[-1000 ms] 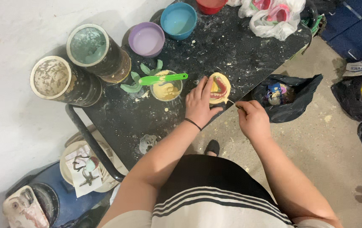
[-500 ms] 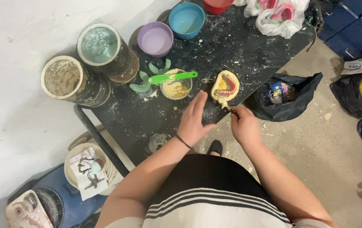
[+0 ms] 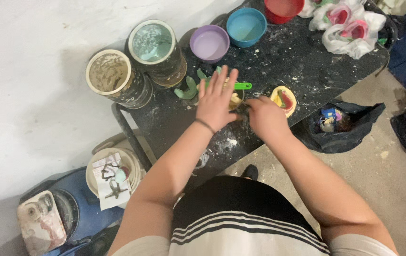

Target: The person scoops a yellow paste from a container and applies it to a dental mold using a spatula. They then use a small metal tool to spread and smooth the material over the mold's surface.

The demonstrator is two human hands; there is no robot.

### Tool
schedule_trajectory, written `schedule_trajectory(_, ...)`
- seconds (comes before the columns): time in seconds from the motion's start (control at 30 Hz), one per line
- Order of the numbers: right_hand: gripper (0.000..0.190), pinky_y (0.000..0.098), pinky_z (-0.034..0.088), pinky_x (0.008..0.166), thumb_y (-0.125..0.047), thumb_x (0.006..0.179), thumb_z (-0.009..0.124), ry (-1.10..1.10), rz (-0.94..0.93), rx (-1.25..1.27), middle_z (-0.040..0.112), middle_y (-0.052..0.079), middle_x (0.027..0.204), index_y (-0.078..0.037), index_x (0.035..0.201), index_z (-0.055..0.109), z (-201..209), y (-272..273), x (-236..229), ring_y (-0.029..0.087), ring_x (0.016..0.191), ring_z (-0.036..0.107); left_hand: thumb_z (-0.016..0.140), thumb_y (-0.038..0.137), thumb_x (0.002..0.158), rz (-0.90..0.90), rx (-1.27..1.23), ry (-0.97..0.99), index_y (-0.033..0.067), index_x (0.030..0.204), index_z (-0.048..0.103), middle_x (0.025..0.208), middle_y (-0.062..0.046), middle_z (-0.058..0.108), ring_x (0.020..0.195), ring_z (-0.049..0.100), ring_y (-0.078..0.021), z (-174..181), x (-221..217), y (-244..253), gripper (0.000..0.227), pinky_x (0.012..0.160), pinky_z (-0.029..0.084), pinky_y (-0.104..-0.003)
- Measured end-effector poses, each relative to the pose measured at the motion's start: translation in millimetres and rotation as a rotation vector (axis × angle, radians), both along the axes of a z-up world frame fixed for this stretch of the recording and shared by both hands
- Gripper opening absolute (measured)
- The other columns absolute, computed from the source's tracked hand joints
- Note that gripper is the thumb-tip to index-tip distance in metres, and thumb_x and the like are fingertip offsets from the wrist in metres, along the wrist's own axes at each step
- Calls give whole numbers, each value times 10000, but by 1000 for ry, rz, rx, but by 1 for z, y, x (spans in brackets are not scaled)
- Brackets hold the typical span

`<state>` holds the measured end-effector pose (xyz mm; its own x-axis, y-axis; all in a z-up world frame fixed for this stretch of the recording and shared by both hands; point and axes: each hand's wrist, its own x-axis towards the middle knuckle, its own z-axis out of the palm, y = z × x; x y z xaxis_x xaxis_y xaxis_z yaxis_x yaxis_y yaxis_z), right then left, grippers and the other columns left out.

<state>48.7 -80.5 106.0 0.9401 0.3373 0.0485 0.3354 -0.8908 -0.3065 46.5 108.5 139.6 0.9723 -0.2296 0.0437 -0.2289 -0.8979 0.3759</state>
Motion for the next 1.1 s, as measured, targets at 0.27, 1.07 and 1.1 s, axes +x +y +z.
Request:
schedule_trajectory(0.27,176,383,615,642,-182,859,719,-338,203,-333,627,54,883,-190,1025,776,-16,-7,-7,273,896,726,845,486,718,-52,167,-319,203,1706,82,1648,-166,343,1359,543,-339,-81,29,4,1280,1086,315,-480)
schedule_trajectory(1.07,182,490,626,857,-206,1083,515,551,-640,1434,743,172,1144,-52,1017,584,-47,-136,15,335,1075,751,964,243,689,-37,-635,251,122,1685,26,1723,-284,34,1543,221,-516,-50,-22,-110,1373,1239,317,-594)
schedule_trajectory(1.1,196,503,617,867,-209,1096,491,566,-582,1413,740,210,1172,-44,1026,570,-53,-139,22,350,1089,742,959,208,699,-3,-645,320,109,1678,17,1729,-268,19,1546,225,-489,-39,-24,-110,1362,1237,330,-577)
